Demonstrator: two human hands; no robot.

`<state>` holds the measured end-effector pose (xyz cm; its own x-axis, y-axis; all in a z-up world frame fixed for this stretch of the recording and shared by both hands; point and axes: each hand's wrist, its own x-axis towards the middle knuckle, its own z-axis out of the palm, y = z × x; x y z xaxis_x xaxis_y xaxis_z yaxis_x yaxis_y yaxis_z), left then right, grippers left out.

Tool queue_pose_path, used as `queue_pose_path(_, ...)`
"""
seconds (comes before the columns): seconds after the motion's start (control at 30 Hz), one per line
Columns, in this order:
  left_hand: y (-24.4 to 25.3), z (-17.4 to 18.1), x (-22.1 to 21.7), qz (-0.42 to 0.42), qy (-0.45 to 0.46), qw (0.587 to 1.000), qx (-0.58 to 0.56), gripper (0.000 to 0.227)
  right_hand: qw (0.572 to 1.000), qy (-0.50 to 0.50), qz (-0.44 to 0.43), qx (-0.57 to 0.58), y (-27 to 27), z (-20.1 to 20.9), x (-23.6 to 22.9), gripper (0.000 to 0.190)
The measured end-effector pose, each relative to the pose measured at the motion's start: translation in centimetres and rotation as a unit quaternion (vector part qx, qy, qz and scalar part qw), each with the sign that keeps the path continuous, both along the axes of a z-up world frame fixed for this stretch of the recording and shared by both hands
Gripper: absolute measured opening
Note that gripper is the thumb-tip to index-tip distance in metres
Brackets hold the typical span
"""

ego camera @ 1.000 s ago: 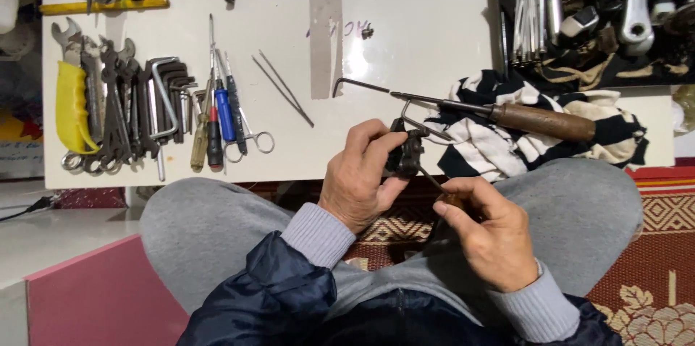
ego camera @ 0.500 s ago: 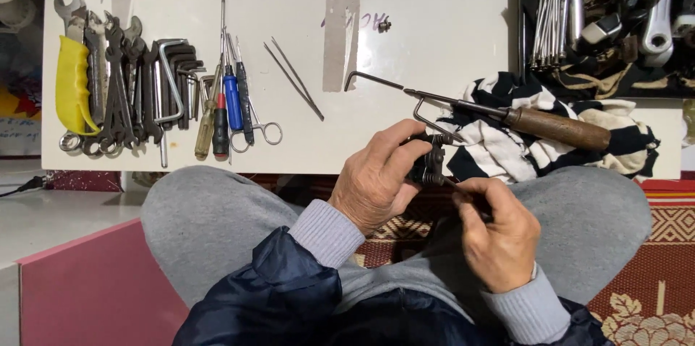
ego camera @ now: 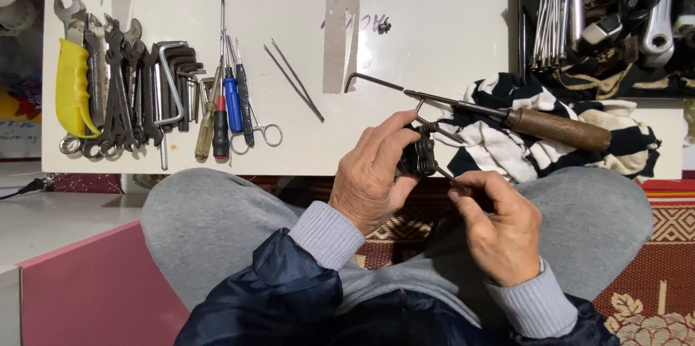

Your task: The person sits cross-legged on the floor and uses a hex key to unscrew and remove a small screw from a black mechanical part. They then use a screwdriver to further manipulate the part, removing a small internal component.

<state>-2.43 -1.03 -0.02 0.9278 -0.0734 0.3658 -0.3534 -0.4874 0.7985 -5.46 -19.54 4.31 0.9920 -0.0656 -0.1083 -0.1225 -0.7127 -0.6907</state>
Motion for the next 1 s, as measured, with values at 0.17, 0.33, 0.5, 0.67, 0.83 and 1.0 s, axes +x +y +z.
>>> queue_pose_path(0.17, -0.2, -0.5, 0.0, -0.014, -0.023, 0.999, 0.019, 0.060, 0.998, 0.055, -0.019, 0.013, -0.6, -1.5, 0.2, 0.017)
queue_pose_path(0.33, -0.8, -1.1, 0.2, -0.016, 0.002, 0.996, -0.082, 0.047, 0.999, -0.028, -0.021, 0.009, -0.4, -1.7, 0.3, 0.015)
queue_pose_path(0.5, -0.8, -0.1, 0.4, 0.064, 0.167, 0.949, -0.260, 0.052, 0.999, -0.013, -0.048, 0.003, -1.3, -1.7, 0.4, 0.015)
queue_pose_path(0.67, -0.7, 0.0, 1.3, 0.066, 0.279, 0.861, -0.420, 0.050, 0.956, 0.067, -0.131, 0.254, 0.2, -1.4, 0.4, 0.021)
queue_pose_path(0.83, -1.0, -0.4, 1.0, 0.032, 0.303, 0.816, -0.492, 0.053, 0.894, 0.103, -0.167, 0.403, 2.2, -0.2, 1.9, 0.035)
queue_pose_path(1.0, -1.0, -0.3, 0.7, -0.018, 0.312, 0.812, -0.493, 0.054, 0.859, 0.115, -0.178, 0.466, 2.9, -1.0, 2.1, 0.036)
